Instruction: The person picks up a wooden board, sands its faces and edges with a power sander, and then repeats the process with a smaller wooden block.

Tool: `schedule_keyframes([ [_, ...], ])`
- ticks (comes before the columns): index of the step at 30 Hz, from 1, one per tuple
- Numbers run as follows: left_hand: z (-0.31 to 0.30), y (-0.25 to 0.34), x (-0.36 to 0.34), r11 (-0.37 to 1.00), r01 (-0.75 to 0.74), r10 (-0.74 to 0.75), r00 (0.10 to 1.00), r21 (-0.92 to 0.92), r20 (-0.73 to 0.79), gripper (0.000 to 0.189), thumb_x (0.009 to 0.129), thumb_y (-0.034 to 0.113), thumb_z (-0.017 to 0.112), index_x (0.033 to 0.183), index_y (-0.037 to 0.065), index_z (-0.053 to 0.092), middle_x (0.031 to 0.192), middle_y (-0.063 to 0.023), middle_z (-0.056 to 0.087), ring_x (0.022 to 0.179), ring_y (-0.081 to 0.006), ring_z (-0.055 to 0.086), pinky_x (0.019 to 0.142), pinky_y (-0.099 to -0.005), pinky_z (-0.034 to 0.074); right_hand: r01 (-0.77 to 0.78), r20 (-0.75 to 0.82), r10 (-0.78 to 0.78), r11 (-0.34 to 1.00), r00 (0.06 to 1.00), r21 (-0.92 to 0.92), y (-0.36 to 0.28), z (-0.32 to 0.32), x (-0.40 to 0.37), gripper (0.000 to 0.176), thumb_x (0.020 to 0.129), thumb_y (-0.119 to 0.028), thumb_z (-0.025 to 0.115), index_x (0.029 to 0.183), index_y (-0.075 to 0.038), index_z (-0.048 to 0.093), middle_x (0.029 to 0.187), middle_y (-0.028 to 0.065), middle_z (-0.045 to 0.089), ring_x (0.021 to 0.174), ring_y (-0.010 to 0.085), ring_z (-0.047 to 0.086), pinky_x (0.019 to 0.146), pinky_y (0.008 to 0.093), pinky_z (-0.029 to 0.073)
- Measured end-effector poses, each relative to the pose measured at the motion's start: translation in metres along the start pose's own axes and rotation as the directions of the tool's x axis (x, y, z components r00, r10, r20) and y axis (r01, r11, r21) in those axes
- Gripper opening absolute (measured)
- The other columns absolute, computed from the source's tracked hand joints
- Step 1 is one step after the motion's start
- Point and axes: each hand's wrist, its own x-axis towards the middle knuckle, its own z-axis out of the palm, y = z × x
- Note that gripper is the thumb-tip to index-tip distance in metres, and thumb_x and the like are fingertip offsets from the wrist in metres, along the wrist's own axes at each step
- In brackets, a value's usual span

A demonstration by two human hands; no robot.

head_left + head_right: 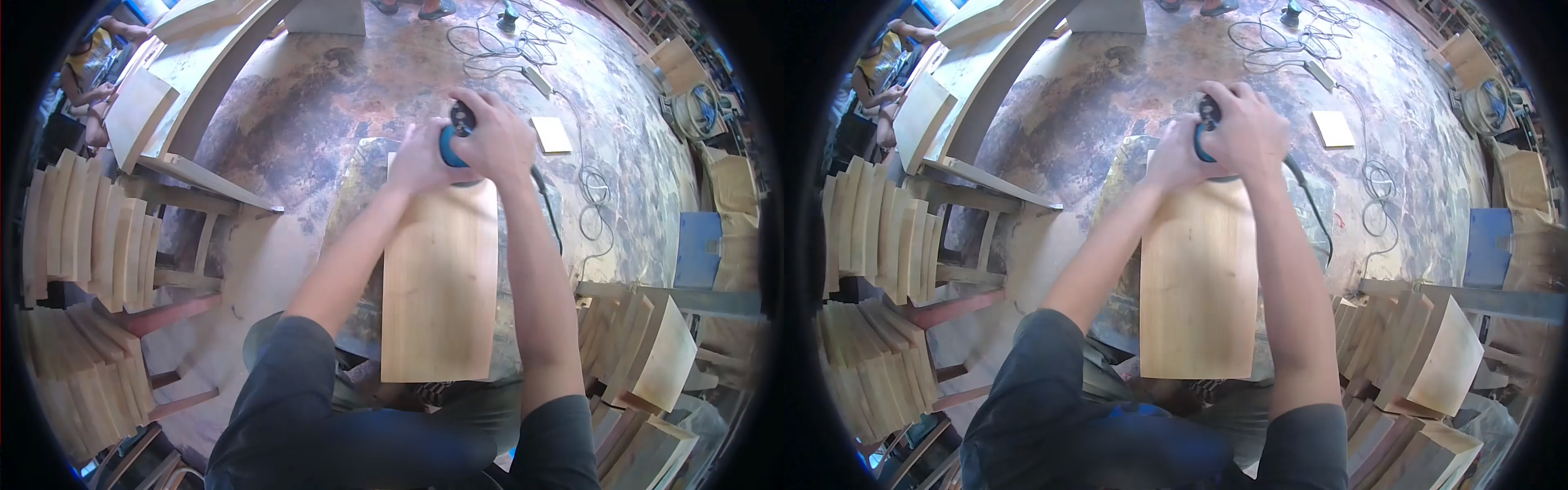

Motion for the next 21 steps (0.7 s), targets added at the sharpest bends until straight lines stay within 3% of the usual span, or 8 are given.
schedule_keyframes([
  [3,0.014,0.009,0.006,0.999,-0.05,0.049,0.998,-0.018,-0.035,0.106,0.059,0.069,0.1,0.137,0.009,0.062,0.134,-0.0154,0.072,0.13,-0.0424,0.064,0.119,-0.0546,0.044,-0.077,0.071,0.077,0.997,0.995,0.0,0.015,-0.013,-0.006,0.048,0.084,-0.038,0.08,0.132,-0.037,0.077,0.123,0.0001,0.077,0.114,0.0299,0.076,0.086,0.0463,0.063],
  [6,0.006,0.014,0.0,0.999,0.029,-0.026,0.996,-0.03,0.085,0.106,0.06,0.066,0.101,0.139,0.008,0.061,0.135,-0.0159,0.072,0.131,-0.0414,0.063,0.116,-0.0527,0.048,-0.039,0.015,0.039,0.999,0.999,-0.008,0.004,-0.009,-0.011,0.046,0.083,-0.037,0.081,0.129,-0.037,0.078,0.119,0.001,0.078,0.112,0.0289,0.077,0.084,0.045,0.063],
  [9,-0.026,-0.002,-0.016,0.999,-0.009,0.009,1.0,-0.036,-0.005,0.104,0.062,0.061,0.103,0.138,0.005,0.06,0.131,-0.0198,0.072,0.125,-0.0431,0.066,0.109,-0.0524,0.053,0.02,-0.058,-0.018,0.999,0.998,0.029,-0.032,0.002,-0.008,0.044,0.082,-0.038,0.082,0.126,-0.036,0.079,0.116,0.0032,0.078,0.108,0.0297,0.077,0.083,0.0451,0.063],
  [11,-0.048,-0.012,-0.03,0.972,0.084,-0.101,0.993,-0.221,-0.067,0.101,0.065,0.057,0.104,0.135,0.001,0.059,0.126,-0.0242,0.072,0.117,-0.0449,0.071,0.101,-0.0537,0.057,0.032,0.021,-0.034,0.996,0.999,0.085,-0.06,0.006,0.001,0.05,0.08,-0.03,0.079,0.13,-0.036,0.078,0.12,0.0014,0.078,0.112,0.0301,0.076,0.088,0.0437,0.062],
  [15,-0.065,-0.018,-0.065,0.984,0.078,-0.093,0.991,-0.161,-0.091,0.097,0.069,0.056,0.103,0.132,-0.001,0.056,0.122,-0.0267,0.072,0.112,-0.0449,0.074,0.091,-0.0531,0.059,0.102,-0.012,-0.102,0.993,0.995,0.055,-0.087,0.006,-0.017,0.047,0.082,-0.031,0.079,0.129,-0.037,0.078,0.12,0.0012,0.077,0.11,0.0309,0.075,0.084,0.0453,0.062],
  [17,-0.072,0.013,-0.111,0.977,0.193,-0.195,0.981,-0.093,-0.007,0.097,0.07,0.053,0.102,0.136,-0.001,0.056,0.126,-0.0247,0.072,0.119,-0.0446,0.071,0.101,-0.0556,0.054,0.059,0.028,-0.064,0.988,0.998,0.142,-0.098,-0.021,-0.062,0.047,0.081,-0.031,0.08,0.128,-0.035,0.078,0.119,0.0014,0.076,0.108,0.0311,0.075,0.08,0.0456,0.062],
  [19,-0.052,0.018,-0.163,0.986,0.048,-0.062,0.995,-0.159,-0.08,0.094,0.073,0.048,0.1,0.141,0.001,0.056,0.131,-0.0212,0.07,0.13,-0.0432,0.066,0.112,-0.0601,0.046,0.028,0.091,-0.043,0.987,0.995,0.16,-0.106,-0.049,-0.111,0.049,0.078,-0.027,0.081,0.126,-0.033,0.078,0.12,0.0018,0.075,0.106,0.0311,0.074,0.079,0.0453,0.062],
  [21,-0.028,0.024,-0.233,0.993,-0.004,-0.019,0.981,-0.118,-0.191,0.093,0.076,0.043,0.098,0.148,0.003,0.055,0.143,-0.0202,0.066,0.142,-0.0434,0.059,0.123,-0.0638,0.036,0.064,0.109,-0.083,0.984,0.991,0.165,-0.123,-0.093,-0.164,0.042,0.085,-0.034,0.08,0.127,-0.031,0.077,0.117,0.0037,0.072,0.101,0.0303,0.072,0.072,0.0464,0.06],
])
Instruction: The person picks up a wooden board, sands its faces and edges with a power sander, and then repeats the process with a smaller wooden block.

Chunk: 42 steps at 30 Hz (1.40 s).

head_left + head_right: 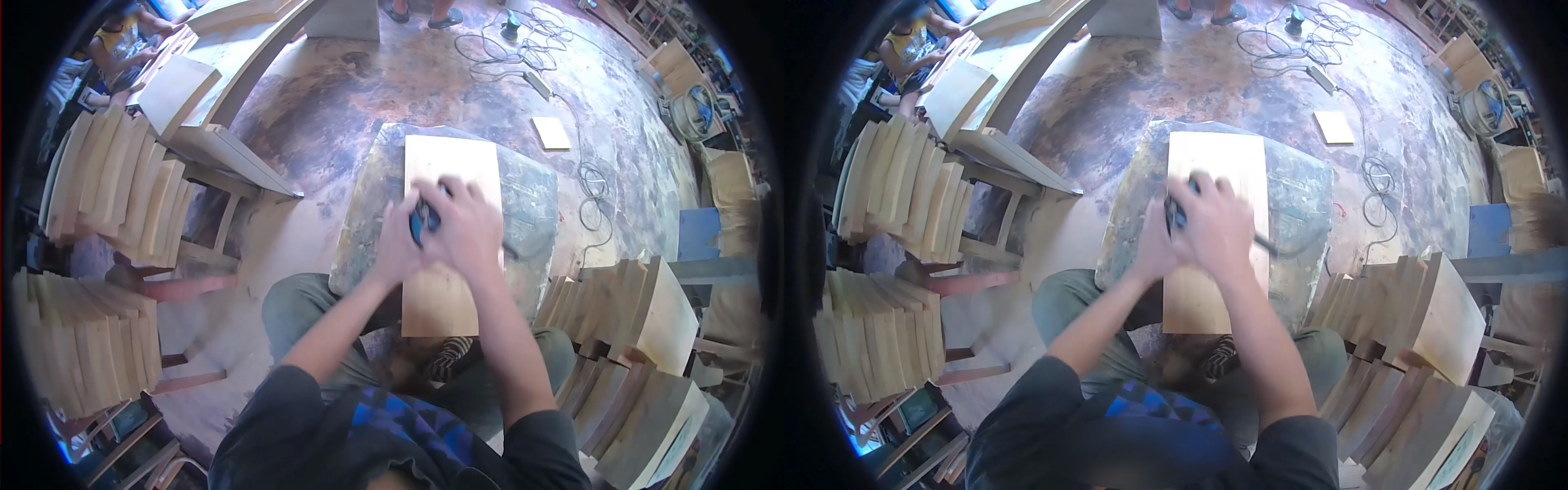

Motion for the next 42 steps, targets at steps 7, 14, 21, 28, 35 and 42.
schedule_keyframes([
  [7,-0.081,0.082,-0.21,0.967,0.092,-0.087,0.996,-0.239,0.031,0.076,0.1,0.045,0.079,0.155,0.0,0.052,0.152,-0.0236,0.063,0.152,-0.045,0.051,0.128,-0.0562,0.037,0.052,0.226,-0.064,0.997,0.972,0.057,-0.072,-0.071,-0.152,0.06,0.066,-0.016,0.085,0.124,-0.03,0.078,0.125,0.0033,0.072,0.103,0.0291,0.071,0.08,0.0427,0.062],
  [14,-0.013,0.046,-0.271,0.323,0.632,-0.558,0.728,-0.704,0.397,0.035,0.113,0.024,0.067,0.14,0.002,0.064,0.138,-0.0151,0.073,0.126,-0.0212,0.07,0.11,-0.0366,0.054,0.019,0.209,-0.005,0.998,0.978,-0.067,-0.022,-0.016,-0.042,0.059,0.082,-0.024,0.082,0.139,-0.035,0.073,0.132,0.0063,0.07,0.11,0.0323,0.072,0.083,0.0472,0.065],
  [21,0.015,0.086,-0.208,0.07,0.754,-0.816,0.42,-0.653,0.398,0.033,0.104,0.016,0.081,0.13,-0.003,0.071,0.117,-0.0098,0.078,0.104,-0.02,0.075,0.095,-0.0333,0.06,-0.186,0.098,0.202,0.971,0.974,-0.152,0.066,0.042,0.157,0.063,0.081,-0.028,0.08,0.144,-0.033,0.071,0.138,0.0114,0.074,0.125,0.0379,0.073,0.102,0.0509,0.06],
  [28,-0.072,0.068,-0.124,0.784,0.402,-0.531,0.829,-0.472,-0.177,0.039,0.095,0.016,0.087,0.124,-0.007,0.074,0.103,-0.0105,0.083,0.092,-0.0124,0.075,0.083,-0.0338,0.061,-0.313,0.095,0.308,0.949,0.946,0.042,0.12,-0.089,0.192,0.089,0.062,-0.028,0.09,0.15,-0.027,0.071,0.129,0.0171,0.081,0.118,0.0341,0.078,0.101,0.0448,0.06],
  [35,-0.159,0.075,-0.041,0.998,-0.002,-0.001,0.999,-0.058,-0.049,0.047,0.089,0.026,0.089,0.13,0.006,0.076,0.101,-0.013,0.083,0.089,-0.0264,0.081,0.082,-0.0383,0.063,-0.189,0.168,0.183,0.982,0.969,0.016,0.086,-0.213,0.16,0.082,0.062,-0.028,0.089,0.142,-0.022,0.075,0.115,0.0147,0.081,0.105,0.0326,0.079,0.096,0.0427,0.061],
  [42,-0.17,0.069,-0.029,0.986,0.033,-0.02,0.996,-0.163,0.083,0.05,0.09,0.03,0.087,0.135,0.01,0.075,0.11,-0.0203,0.082,0.1,-0.0363,0.081,0.086,-0.0428,0.064,-0.065,0.21,0.09,0.991,0.973,-0.121,0.049,-0.153,0.142,0.083,0.066,-0.032,0.086,0.148,-0.033,0.069,0.139,0.0123,0.075,0.126,0.035,0.074,0.107,0.0461,0.059],
])
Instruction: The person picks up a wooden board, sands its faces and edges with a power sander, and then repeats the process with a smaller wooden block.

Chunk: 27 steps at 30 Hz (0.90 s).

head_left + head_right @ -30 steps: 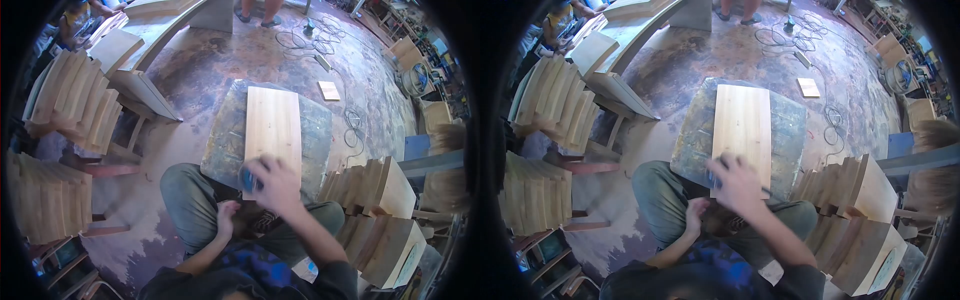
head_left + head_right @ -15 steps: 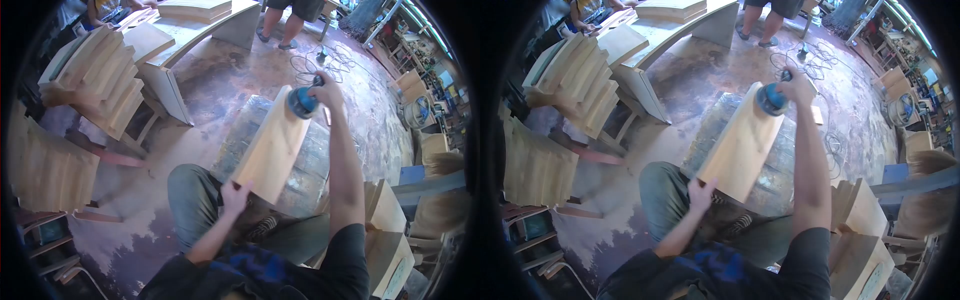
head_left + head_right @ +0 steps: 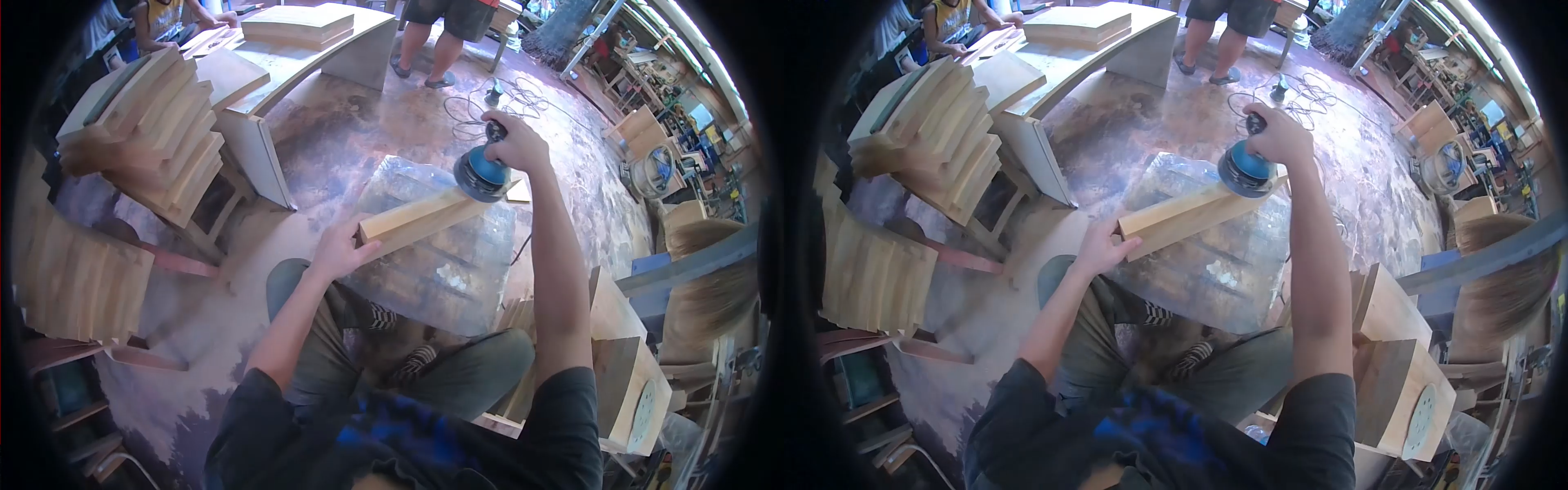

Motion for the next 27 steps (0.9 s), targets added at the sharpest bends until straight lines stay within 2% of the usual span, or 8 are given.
schedule_keyframes([
  [3,0.0,-0.013,-0.001,0.992,0.097,-0.1,0.995,0.079,0.032,0.053,0.09,0.032,0.086,0.137,0.01,0.074,0.111,-0.0216,0.081,0.101,-0.0364,0.081,0.088,-0.0437,0.064,-0.074,0.005,0.076,0.987,0.997,-0.144,-0.047,0.003,-0.007,0.08,0.067,-0.03,0.084,0.146,-0.034,0.07,0.137,0.0101,0.076,0.126,0.0337,0.073,0.104,0.0457,0.059],
  [6,0.002,-0.009,-0.005,0.996,0.048,-0.049,0.999,0.071,0.018,0.055,0.091,0.034,0.086,0.138,0.01,0.073,0.112,-0.0205,0.081,0.103,-0.0367,0.08,0.091,-0.0439,0.063,0.006,-0.027,-0.008,0.997,1.0,-0.07,-0.065,0.01,-0.018,0.079,0.068,-0.032,0.084,0.145,-0.036,0.07,0.135,0.0078,0.076,0.124,0.0318,0.074,0.103,0.0447,0.059],
  [10,0.007,-0.019,-0.01,0.993,0.114,-0.114,0.993,0.004,0.021,0.055,0.09,0.035,0.087,0.137,0.01,0.073,0.109,-0.0193,0.08,0.101,-0.0368,0.079,0.089,-0.045,0.062,0.101,-0.075,-0.103,0.994,0.992,-0.034,-0.08,0.014,-0.022,0.074,0.07,-0.03,0.082,0.143,-0.036,0.072,0.13,0.0076,0.077,0.12,0.0304,0.075,0.101,0.0432,0.058],
  [16,0.007,-0.014,-0.01,0.996,0.077,-0.075,0.997,0.044,-0.035,0.05,0.089,0.038,0.087,0.129,0.011,0.075,0.098,-0.0187,0.078,0.089,-0.0384,0.076,0.079,-0.0469,0.058,0.195,-0.093,-0.19,0.98,0.977,0.048,-0.078,0.018,-0.025,0.07,0.068,-0.027,0.082,0.138,-0.031,0.073,0.124,0.0071,0.077,0.116,0.0302,0.074,0.1,0.0421,0.057],
  [18,0.006,-0.01,-0.011,0.985,0.152,-0.154,0.988,0.084,0.017,0.048,0.092,0.029,0.088,0.131,0.003,0.077,0.109,-0.0156,0.084,0.099,-0.0255,0.081,0.093,-0.039,0.06,0.194,-0.097,-0.191,0.981,0.977,0.022,-0.083,0.017,-0.03,0.071,0.068,-0.026,0.082,0.138,-0.031,0.073,0.124,0.0071,0.077,0.116,0.03,0.075,0.1,0.0419,0.057],
  [19,0.008,-0.013,-0.011,0.984,0.157,-0.159,0.987,0.084,0.019,0.048,0.092,0.029,0.088,0.131,0.003,0.077,0.109,-0.0156,0.084,0.099,-0.0255,0.081,0.093,-0.039,0.06,0.193,-0.092,-0.19,0.981,0.977,0.024,-0.086,0.017,-0.032,0.071,0.068,-0.026,0.082,0.138,-0.031,0.073,0.124,0.0071,0.077,0.116,0.03,0.075,0.1,0.0419,0.057],
  [21,0.01,-0.019,-0.012,0.995,0.075,-0.073,0.996,0.063,-0.043,0.047,0.088,0.043,0.088,0.119,0.008,0.078,0.095,-0.0186,0.078,0.086,-0.0385,0.075,0.078,-0.0468,0.057,0.203,-0.078,-0.201,0.979,0.977,0.025,-0.096,0.017,-0.036,0.071,0.068,-0.025,0.082,0.138,-0.031,0.073,0.124,0.0056,0.076,0.114,0.03,0.075,0.098,0.0412,0.058],
  [27,0.014,-0.023,-0.014,0.994,0.093,-0.091,0.995,0.052,-0.051,0.046,0.089,0.044,0.088,0.114,0.007,0.08,0.089,-0.0185,0.074,0.082,-0.0387,0.072,0.075,-0.0467,0.055,0.304,-0.115,-0.298,0.952,0.948,0.041,-0.124,0.03,-0.044,0.067,0.07,-0.025,0.082,0.135,-0.031,0.074,0.119,0.0028,0.076,0.108,0.0296,0.075,0.094,0.0407,0.059],
])
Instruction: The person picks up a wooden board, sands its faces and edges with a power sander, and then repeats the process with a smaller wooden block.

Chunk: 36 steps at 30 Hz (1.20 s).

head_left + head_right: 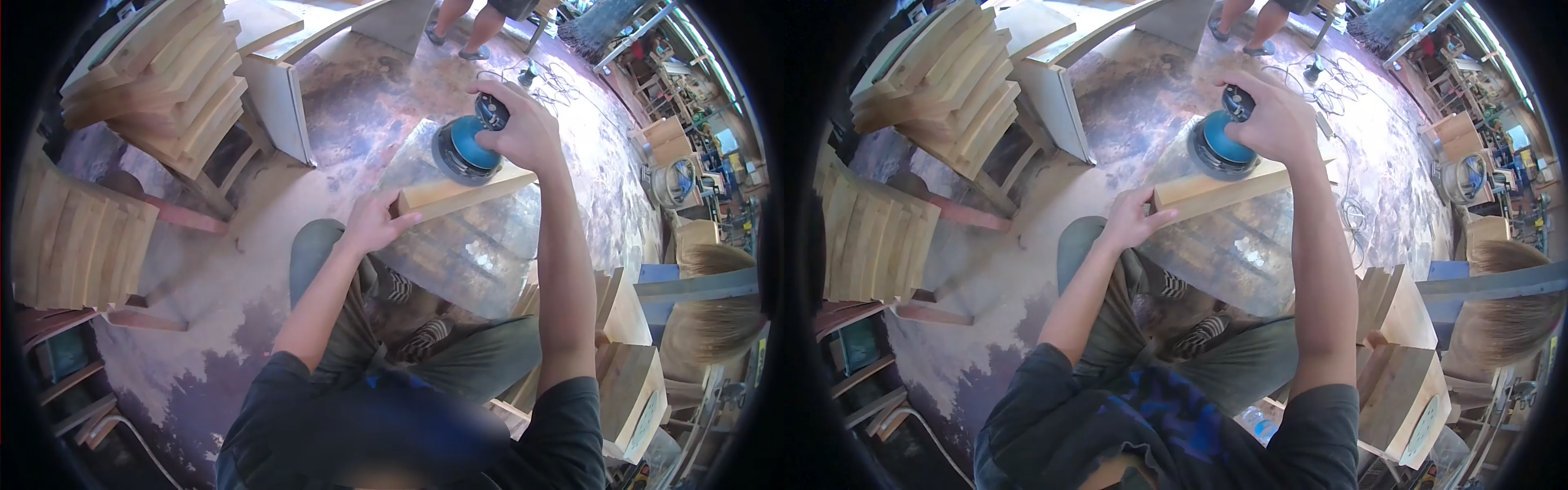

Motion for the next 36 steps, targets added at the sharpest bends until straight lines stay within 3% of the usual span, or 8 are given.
schedule_keyframes([
  [13,-0.01,0.016,0.001,0.997,-0.005,0.001,0.999,0.077,0.05,0.047,0.088,0.042,0.087,0.119,0.007,0.08,0.092,-0.022,0.078,0.085,-0.0436,0.076,0.077,-0.0503,0.058,0.171,-0.044,-0.167,0.981,0.985,0.092,-0.082,0.022,-0.012,0.06,0.07,-0.022,0.082,0.13,-0.03,0.078,0.12,0.0,0.077,0.107,0.0262,0.075,0.093,0.0387,0.061],
  [16,-0.005,0.014,0.001,0.992,-0.122,0.123,0.991,0.028,-0.042,0.044,0.088,0.039,0.087,0.117,0.007,0.081,0.094,-0.0215,0.079,0.087,-0.0429,0.077,0.078,-0.0504,0.059,0.185,-0.041,-0.183,0.981,0.982,0.06,-0.096,0.024,-0.015,0.059,0.071,-0.023,0.081,0.129,-0.03,0.078,0.126,-0.0007,0.077,0.109,0.0279,0.076,0.094,0.04,0.062],
  [18,-0.007,0.017,-0.001,0.99,-0.143,0.142,0.989,-0.018,-0.044,0.047,0.09,0.027,0.089,0.129,0.004,0.077,0.123,-0.0171,0.082,0.121,-0.036,0.077,0.103,-0.0455,0.057,0.171,-0.004,-0.171,0.983,0.985,0.064,-0.107,0.02,-0.02,0.057,0.071,-0.023,0.079,0.128,-0.029,0.078,0.131,-0.0014,0.077,0.113,0.0294,0.075,0.095,0.0408,0.061],
  [22,-0.004,0.005,0.0,0.99,-0.14,0.14,0.99,0.018,-0.013,0.047,0.09,0.026,0.09,0.13,0.005,0.077,0.117,-0.0177,0.082,0.113,-0.0355,0.079,0.098,-0.0449,0.059,0.204,-0.082,-0.2,0.978,0.976,0.047,-0.1,0.02,-0.032,0.058,0.072,-0.023,0.08,0.13,-0.028,0.077,0.13,-0.0005,0.077,0.114,0.0296,0.075,0.096,0.0416,0.061],
  [24,0.001,0.0,0.0,0.995,-0.043,0.042,0.999,0.085,0.017,0.039,0.089,0.038,0.087,0.112,0.008,0.079,0.096,-0.0192,0.079,0.09,-0.0429,0.076,0.078,-0.0508,0.058,0.052,-0.027,-0.051,0.998,0.998,0.021,-0.091,0.009,-0.042,0.06,0.073,-0.022,0.08,0.133,-0.029,0.075,0.125,0.0023,0.077,0.115,0.0302,0.075,0.095,0.0427,0.061],
  [30,-0.008,0.024,-0.002,0.997,-0.008,0.009,1.0,0.072,-0.018,0.041,0.089,0.038,0.086,0.114,0.009,0.072,0.09,-0.0191,0.076,0.087,-0.0446,0.074,0.076,-0.0532,0.056,-0.198,0.134,0.215,0.971,0.967,-0.133,-0.077,-0.027,-0.054,0.054,0.078,-0.019,0.078,0.131,-0.03,0.076,0.126,0.0042,0.076,0.114,0.0335,0.075,0.093,0.0463,0.061],
  [34,-0.004,0.016,0.001,0.993,-0.028,0.033,0.998,0.111,-0.044,0.043,0.09,0.039,0.085,0.118,0.01,0.072,0.092,-0.0193,0.076,0.088,-0.0454,0.074,0.077,-0.054,0.056,-0.065,0.081,0.07,0.995,0.994,-0.071,-0.092,-0.021,-0.062,0.055,0.078,-0.019,0.078,0.132,-0.029,0.074,0.122,0.0055,0.076,0.112,0.0346,0.075,0.091,0.0462,0.061],
  [36,-0.009,0.024,-0.002,0.999,0.035,-0.036,0.999,0.037,0.023,0.044,0.09,0.041,0.085,0.12,0.011,0.073,0.095,-0.0198,0.077,0.091,-0.0462,0.074,0.079,-0.0539,0.056,-0.069,0.191,0.086,0.993,0.978,-0.094,-0.113,-0.025,-0.066,0.056,0.078,-0.018,0.077,0.133,-0.028,0.073,0.12,0.0068,0.076,0.111,0.0348,0.075,0.091,0.0458,0.06],
])
